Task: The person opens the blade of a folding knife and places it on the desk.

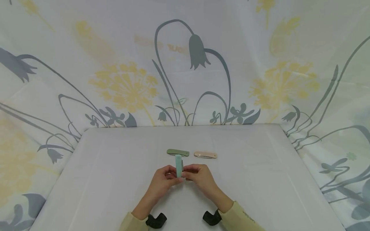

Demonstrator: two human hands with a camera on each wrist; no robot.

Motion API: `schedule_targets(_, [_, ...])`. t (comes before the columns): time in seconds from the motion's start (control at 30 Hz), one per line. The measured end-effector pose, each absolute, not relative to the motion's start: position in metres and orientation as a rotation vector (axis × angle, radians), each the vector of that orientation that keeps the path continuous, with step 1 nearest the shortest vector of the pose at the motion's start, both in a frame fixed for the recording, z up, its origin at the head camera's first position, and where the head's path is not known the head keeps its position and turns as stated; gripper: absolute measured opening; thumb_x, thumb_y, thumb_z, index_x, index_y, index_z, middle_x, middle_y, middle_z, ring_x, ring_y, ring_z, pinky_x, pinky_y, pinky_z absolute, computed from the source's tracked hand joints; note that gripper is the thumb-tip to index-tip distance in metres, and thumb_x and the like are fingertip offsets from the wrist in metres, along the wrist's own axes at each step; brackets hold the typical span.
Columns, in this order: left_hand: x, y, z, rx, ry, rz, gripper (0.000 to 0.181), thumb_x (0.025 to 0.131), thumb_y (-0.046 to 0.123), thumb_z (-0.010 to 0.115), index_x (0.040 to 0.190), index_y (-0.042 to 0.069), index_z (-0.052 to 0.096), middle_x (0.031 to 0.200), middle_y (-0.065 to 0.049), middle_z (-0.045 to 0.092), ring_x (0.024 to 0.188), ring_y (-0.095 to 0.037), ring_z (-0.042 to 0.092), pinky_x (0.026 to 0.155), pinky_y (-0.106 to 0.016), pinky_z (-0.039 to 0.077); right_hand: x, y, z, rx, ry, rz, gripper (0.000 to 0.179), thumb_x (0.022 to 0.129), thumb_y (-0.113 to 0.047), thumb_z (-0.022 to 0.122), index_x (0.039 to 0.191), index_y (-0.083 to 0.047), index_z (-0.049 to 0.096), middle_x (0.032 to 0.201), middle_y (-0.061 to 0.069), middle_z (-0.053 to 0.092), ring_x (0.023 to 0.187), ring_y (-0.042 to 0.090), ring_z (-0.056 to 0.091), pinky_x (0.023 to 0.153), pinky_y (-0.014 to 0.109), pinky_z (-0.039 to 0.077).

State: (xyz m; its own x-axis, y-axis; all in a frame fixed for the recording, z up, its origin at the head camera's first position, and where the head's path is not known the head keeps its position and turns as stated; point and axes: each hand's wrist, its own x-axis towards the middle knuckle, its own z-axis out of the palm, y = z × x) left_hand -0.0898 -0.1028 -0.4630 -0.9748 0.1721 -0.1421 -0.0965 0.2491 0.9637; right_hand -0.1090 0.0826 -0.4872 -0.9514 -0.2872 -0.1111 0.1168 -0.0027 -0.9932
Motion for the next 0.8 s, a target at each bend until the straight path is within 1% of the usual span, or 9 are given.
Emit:
schedule_targets(0.07, [-0.090,-0.103,-0.462,0.071,2.301,1.792,0.025,0.081,0.002,0.080,0.101,-0.005,0.066,0.086,-0.005,0.065,0.072,-0.014,0.064,0.062,-0.027,0.048,-0.109,0.083,-0.487,-0.157,2.007,-2.028,0.024,0.087,-0.008,0.076,0.106,0.006,0.073,0.101,0.014,0.073,0.089,0.017,0.069,0.078,0.036,0.057])
schedule_targets(0.2, [-0.093,-0.105,-0.476,0.078,2.321,1.790,0.026,0.081,0.004,0.081,0.102,-0.002,0.066,0.086,-0.003,0.065,0.073,-0.014,0.064,0.062,-0.027,0.048,-0.109,0.082,-0.489,-0.132,2.065,-2.007,0.020,0.088,-0.007,0.075,0.103,0.007,0.074,0.099,0.013,0.073,0.087,0.015,0.068,0.077,0.036,0.057])
schedule_targets(0.37, [-0.097,-0.109,-0.486,0.083,2.316,1.804,0.029,0.079,0.008,0.083,0.102,-0.001,0.067,0.086,-0.004,0.066,0.074,-0.015,0.065,0.062,-0.027,0.049,-0.109,0.080,-0.490,-0.124,2.134,-1.974,0.017,0.089,-0.005,0.073,0.100,0.008,0.074,0.095,0.013,0.074,0.086,0.016,0.068,0.076,0.033,0.056])
schedule_targets(0.6, [-0.097,-0.112,-0.490,0.100,2.309,1.786,0.030,0.079,0.009,0.084,0.101,-0.002,0.066,0.085,-0.004,0.065,0.073,-0.015,0.065,0.063,-0.026,0.049,-0.108,0.082,-0.490,-0.170,2.146,-1.969,0.019,0.087,-0.011,0.077,0.100,0.002,0.075,0.095,0.010,0.074,0.089,0.016,0.068,0.073,0.027,0.054])
schedule_targets(0.8, [-0.097,-0.114,-0.493,0.120,2.303,1.742,0.031,0.081,0.012,0.083,0.102,-0.001,0.065,0.087,-0.003,0.064,0.075,-0.016,0.064,0.063,-0.028,0.050,-0.108,0.084,-0.491,-0.228,2.261,-1.910,0.015,0.085,-0.012,0.079,0.094,-0.001,0.075,0.089,0.006,0.073,0.084,0.017,0.067,0.067,0.029,0.050])
